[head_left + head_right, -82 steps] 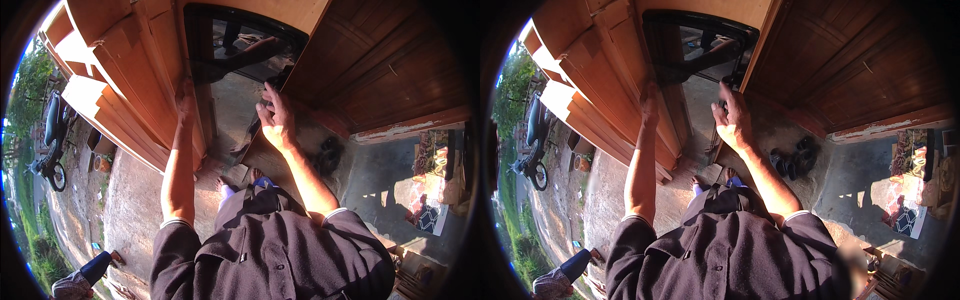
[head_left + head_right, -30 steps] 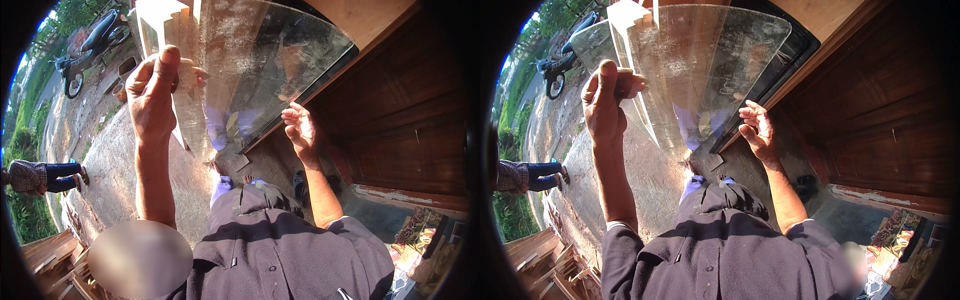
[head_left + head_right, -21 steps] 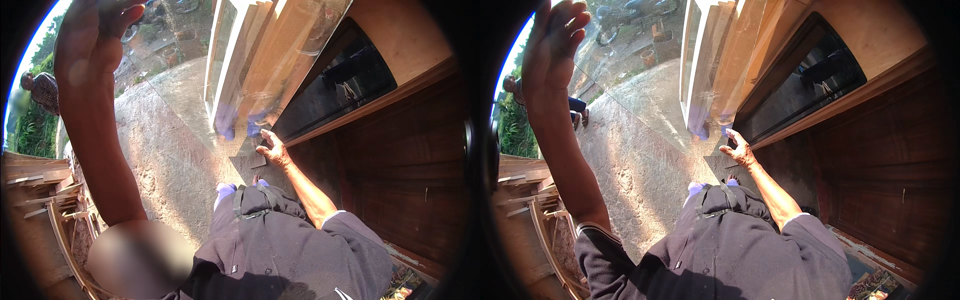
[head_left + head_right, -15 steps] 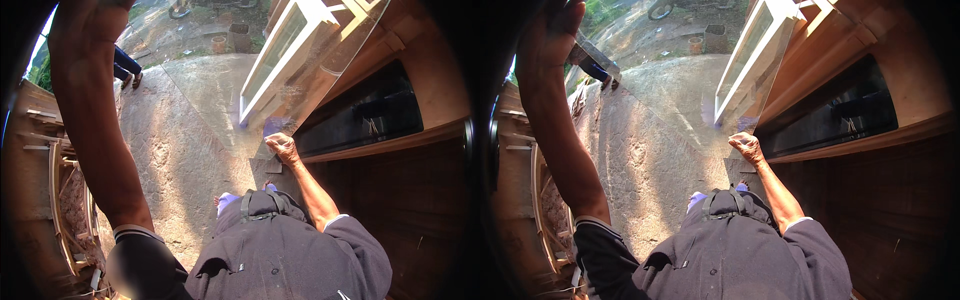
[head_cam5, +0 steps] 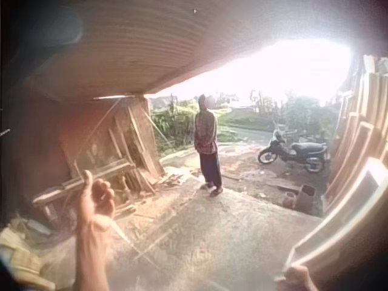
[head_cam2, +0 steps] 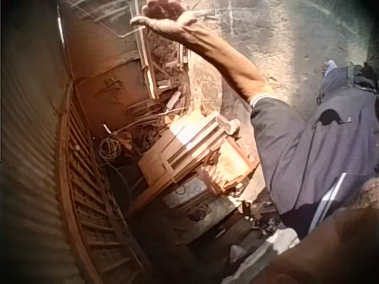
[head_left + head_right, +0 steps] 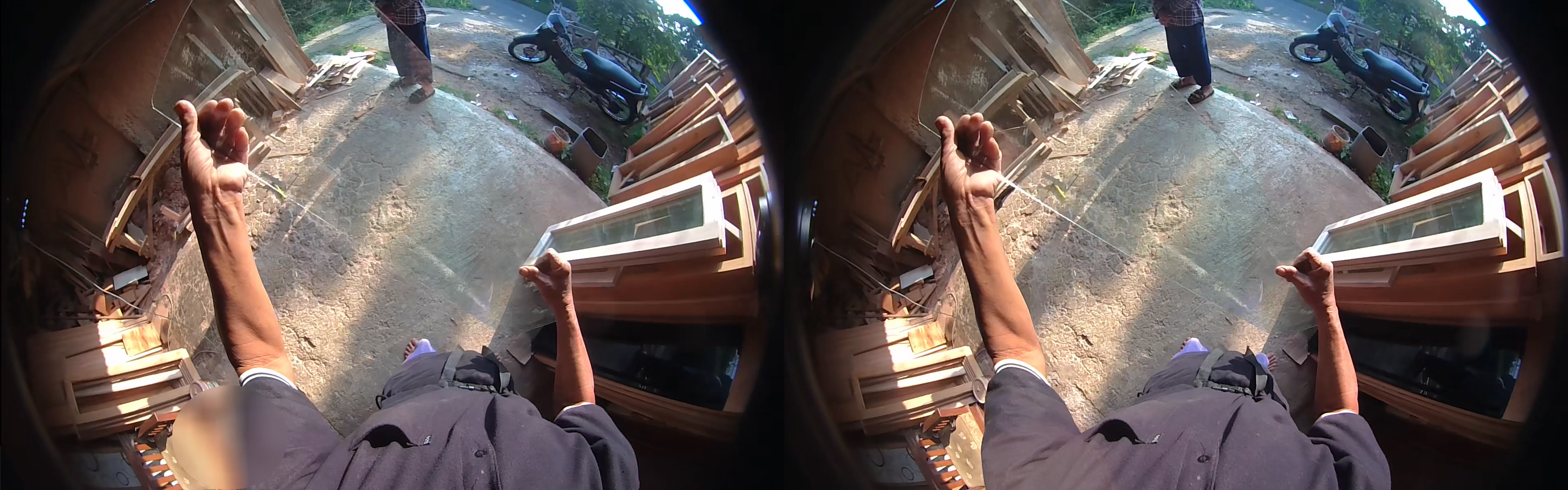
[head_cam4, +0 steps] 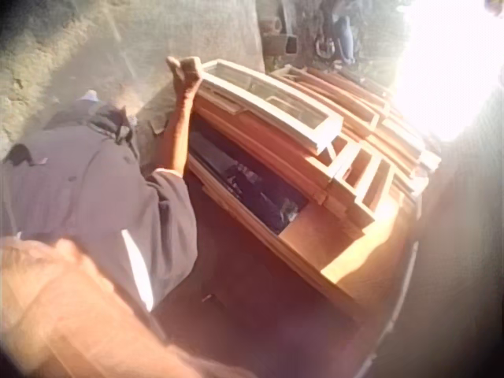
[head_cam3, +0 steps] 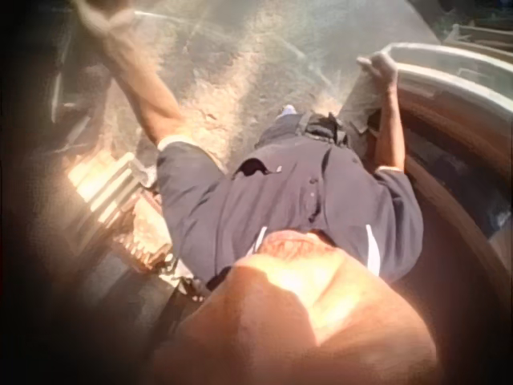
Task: The person assembles a curved wooden frame by hand, fitting pieces together and tapping them with a hammer. They then retrieve a glass pane and fit it into the frame, securing it with wooden strips and a hammer.
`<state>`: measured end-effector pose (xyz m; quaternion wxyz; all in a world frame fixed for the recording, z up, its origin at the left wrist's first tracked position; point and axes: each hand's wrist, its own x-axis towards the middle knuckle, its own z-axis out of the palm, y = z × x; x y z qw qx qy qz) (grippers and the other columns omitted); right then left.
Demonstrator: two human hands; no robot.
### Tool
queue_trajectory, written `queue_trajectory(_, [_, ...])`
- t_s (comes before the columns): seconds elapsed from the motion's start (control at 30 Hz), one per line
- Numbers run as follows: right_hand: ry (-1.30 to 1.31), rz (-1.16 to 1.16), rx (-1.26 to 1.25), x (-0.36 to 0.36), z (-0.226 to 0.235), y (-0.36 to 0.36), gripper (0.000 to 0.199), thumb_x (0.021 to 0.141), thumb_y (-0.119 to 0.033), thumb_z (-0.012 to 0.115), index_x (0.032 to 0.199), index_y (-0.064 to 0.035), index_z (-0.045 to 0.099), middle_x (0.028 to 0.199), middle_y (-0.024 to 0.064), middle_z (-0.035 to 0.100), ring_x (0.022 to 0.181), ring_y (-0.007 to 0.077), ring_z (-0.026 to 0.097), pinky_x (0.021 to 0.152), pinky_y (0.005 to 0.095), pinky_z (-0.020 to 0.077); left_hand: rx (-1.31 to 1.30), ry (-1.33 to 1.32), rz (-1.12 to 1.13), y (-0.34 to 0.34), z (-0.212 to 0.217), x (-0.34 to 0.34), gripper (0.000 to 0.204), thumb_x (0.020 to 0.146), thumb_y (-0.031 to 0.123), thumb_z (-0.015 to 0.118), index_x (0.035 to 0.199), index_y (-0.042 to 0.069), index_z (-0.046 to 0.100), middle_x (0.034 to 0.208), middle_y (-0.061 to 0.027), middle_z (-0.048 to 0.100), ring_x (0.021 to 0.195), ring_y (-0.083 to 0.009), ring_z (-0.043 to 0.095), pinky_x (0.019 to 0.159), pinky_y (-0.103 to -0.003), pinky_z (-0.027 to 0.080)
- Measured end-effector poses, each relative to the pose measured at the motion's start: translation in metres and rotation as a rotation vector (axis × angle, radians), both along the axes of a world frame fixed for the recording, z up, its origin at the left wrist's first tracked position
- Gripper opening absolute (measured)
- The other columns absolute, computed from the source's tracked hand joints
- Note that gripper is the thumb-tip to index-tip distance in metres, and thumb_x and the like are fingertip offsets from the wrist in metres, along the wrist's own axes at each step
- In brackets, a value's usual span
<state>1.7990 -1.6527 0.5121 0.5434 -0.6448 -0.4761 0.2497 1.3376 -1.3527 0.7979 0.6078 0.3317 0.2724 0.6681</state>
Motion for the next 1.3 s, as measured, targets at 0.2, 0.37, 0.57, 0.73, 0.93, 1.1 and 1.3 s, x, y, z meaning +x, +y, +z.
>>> queue_trajectory(0.2, [-0.317, 0.278, -0.207, -0.068, 0.055, 0.096, 0.048, 0.067, -0.018, 0.097, 0.071, -0.0048, 0.051, 0.061, 0.0009, 0.053, 0.058, 0.0103, 0.048, 0.054, 0.0308, 0.0428, -0.298, -0.261, 0.353, -0.029, -0.128, -0.191, 0.037, 0.085, 0.053, 0.079, 0.082, 0.017, 0.076, 0.086, -0.0026, 0.079, 0.072, -0.0184, 0.076, 0.056, -0.035, 0.06])
queue_trajectory(0.37, [-0.554, 0.538, -0.348, -0.14, 0.061, 0.185, 0.044, 0.067, -0.034, 0.095, 0.079, -0.005, 0.064, 0.068, 0.01, 0.068, 0.064, 0.0237, 0.069, 0.061, 0.0365, 0.0544, -0.334, -0.412, 0.546, -0.078, -0.224, -0.294, 0.039, 0.089, 0.049, 0.076, 0.081, 0.011, 0.075, 0.082, -0.0066, 0.078, 0.064, -0.0198, 0.074, 0.055, -0.031, 0.063])
queue_trajectory(0.57, [-0.775, 0.766, -0.422, -0.228, 0.041, 0.306, 0.05, 0.069, -0.051, 0.091, 0.081, -0.0077, 0.067, 0.071, 0.0112, 0.07, 0.071, 0.0313, 0.072, 0.066, 0.0417, 0.0556, -0.459, -0.552, 0.816, -0.089, -0.317, -0.371, 0.038, 0.086, 0.048, 0.08, 0.076, 0.012, 0.076, 0.073, -0.0028, 0.077, 0.059, -0.0164, 0.073, 0.051, -0.03, 0.062])
queue_trajectory(0.73, [-0.866, 0.915, -0.446, -0.303, 0.029, 0.417, 0.05, 0.071, -0.052, 0.089, 0.083, -0.0084, 0.067, 0.073, 0.0125, 0.071, 0.074, 0.0343, 0.072, 0.066, 0.0434, 0.0559, -0.553, -0.572, 0.854, -0.085, -0.376, -0.423, 0.047, 0.083, 0.064, 0.077, 0.079, 0.017, 0.075, 0.077, 0.0031, 0.077, 0.066, -0.0107, 0.073, 0.059, -0.032, 0.061])
queue_trajectory(0.93, [-0.965, 1.107, -0.357, -0.394, 0.04, 0.542, 0.053, 0.076, -0.059, 0.083, 0.089, -0.0094, 0.069, 0.075, 0.0128, 0.072, 0.074, 0.0346, 0.073, 0.07, 0.0452, 0.056, -0.787, -0.591, 1.253, -0.065, -0.403, -0.463, 0.057, 0.073, 0.072, 0.08, 0.083, 0.019, 0.065, 0.077, 0.0054, 0.067, 0.072, -0.0148, 0.062, 0.075, -0.04, 0.053])
queue_trajectory(1.1, [-0.984, 1.209, -0.115, -0.484, 0.03, 0.634, 0.05, 0.074, -0.054, 0.086, 0.086, -0.0093, 0.067, 0.077, 0.0099, 0.072, 0.069, 0.032, 0.072, 0.063, 0.0428, 0.0559, -0.635, -0.695, 1.331, -0.03, -0.435, -0.518, 0.093, 0.078, 0.072, 0.075, 0.149, 0.019, 0.047, 0.153, -0.0055, 0.05, 0.14, -0.0274, 0.045, 0.115, -0.064, 0.033])
queue_trajectory(1.3, [-0.965, 1.252, 0.15, -0.622, 0.0, 0.752, 0.047, 0.077, -0.05, 0.084, 0.081, -0.0106, 0.06, 0.069, 0.0047, 0.064, 0.064, 0.0282, 0.068, 0.058, 0.0409, 0.0526, -0.722, -0.636, 1.704, 0.07, -0.527, -0.65, 0.094, 0.09, 0.077, 0.053, 0.158, 0.015, 0.035, 0.168, -0.0069, 0.027, 0.151, -0.0285, 0.031, 0.122, -0.05, 0.025])
